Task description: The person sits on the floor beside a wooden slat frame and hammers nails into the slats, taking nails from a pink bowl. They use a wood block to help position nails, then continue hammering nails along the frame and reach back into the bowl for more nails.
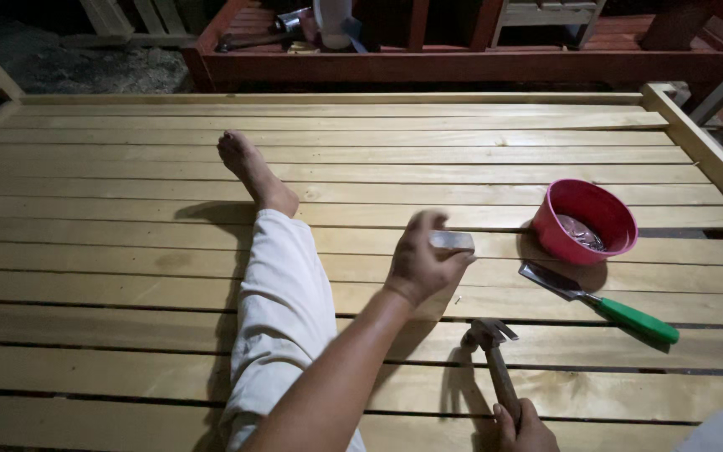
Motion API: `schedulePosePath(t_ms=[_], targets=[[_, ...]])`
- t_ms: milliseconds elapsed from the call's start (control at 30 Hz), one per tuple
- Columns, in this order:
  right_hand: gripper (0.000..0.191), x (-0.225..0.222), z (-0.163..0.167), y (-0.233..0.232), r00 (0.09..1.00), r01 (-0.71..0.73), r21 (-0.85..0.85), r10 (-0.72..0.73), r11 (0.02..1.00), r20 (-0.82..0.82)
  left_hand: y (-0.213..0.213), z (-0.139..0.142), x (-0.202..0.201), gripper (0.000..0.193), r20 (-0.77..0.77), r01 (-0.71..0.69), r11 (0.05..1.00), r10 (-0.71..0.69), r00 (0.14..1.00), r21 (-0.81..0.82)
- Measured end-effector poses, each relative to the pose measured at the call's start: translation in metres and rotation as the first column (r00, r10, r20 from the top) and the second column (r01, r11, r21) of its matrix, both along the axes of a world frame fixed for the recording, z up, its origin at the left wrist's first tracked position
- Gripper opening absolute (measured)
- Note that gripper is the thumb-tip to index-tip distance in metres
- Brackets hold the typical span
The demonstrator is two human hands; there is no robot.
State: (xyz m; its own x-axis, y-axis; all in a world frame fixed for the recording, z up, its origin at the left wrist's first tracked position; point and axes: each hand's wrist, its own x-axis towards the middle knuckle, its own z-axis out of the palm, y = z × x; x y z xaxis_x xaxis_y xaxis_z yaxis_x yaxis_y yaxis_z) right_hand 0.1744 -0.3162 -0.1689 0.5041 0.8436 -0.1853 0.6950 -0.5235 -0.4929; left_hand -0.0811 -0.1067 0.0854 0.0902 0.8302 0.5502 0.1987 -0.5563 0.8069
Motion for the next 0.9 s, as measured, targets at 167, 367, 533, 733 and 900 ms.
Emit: schedulePosePath(t_ms=[167,367,533,733,900], targets=[[0.047,-0.001,0.003,0.003,0.999,-0.036,-0.023,0.036,0.999,-0.018,-0.005,-0.064,0.015,0.061,0.260,0.426,0.867,-0.362,0.895,-0.260],[0.048,-0.001,-0.002,0.004,0.999,-0.042,0.013,0.042,0.999,-0.023,-0.006,-0.083,0.049,0.052,-0.138,0.218,0.893,-0.292,0.947,-0.393],[0.049,-0.004,0.002,0.004,1.000,-0.001,-0.028,0.000,1.000,-0.027,0.013,-0.066,0.018,0.055,0.178,0.375,0.858,-0.331,0.926,-0.352],[0.050,-0.009,0.016,0.004,0.999,-0.039,-0.035,0.038,0.999,-0.030,0.046,-0.001,-0.052,0.051,0.435,0.340,0.779,-0.096,0.895,-0.528],[0.050,-0.011,0.022,0.007,0.997,-0.020,-0.031,0.017,0.999,-0.079,0.056,0.024,-0.040,0.047,0.503,0.404,0.851,-0.201,0.841,-0.336]])
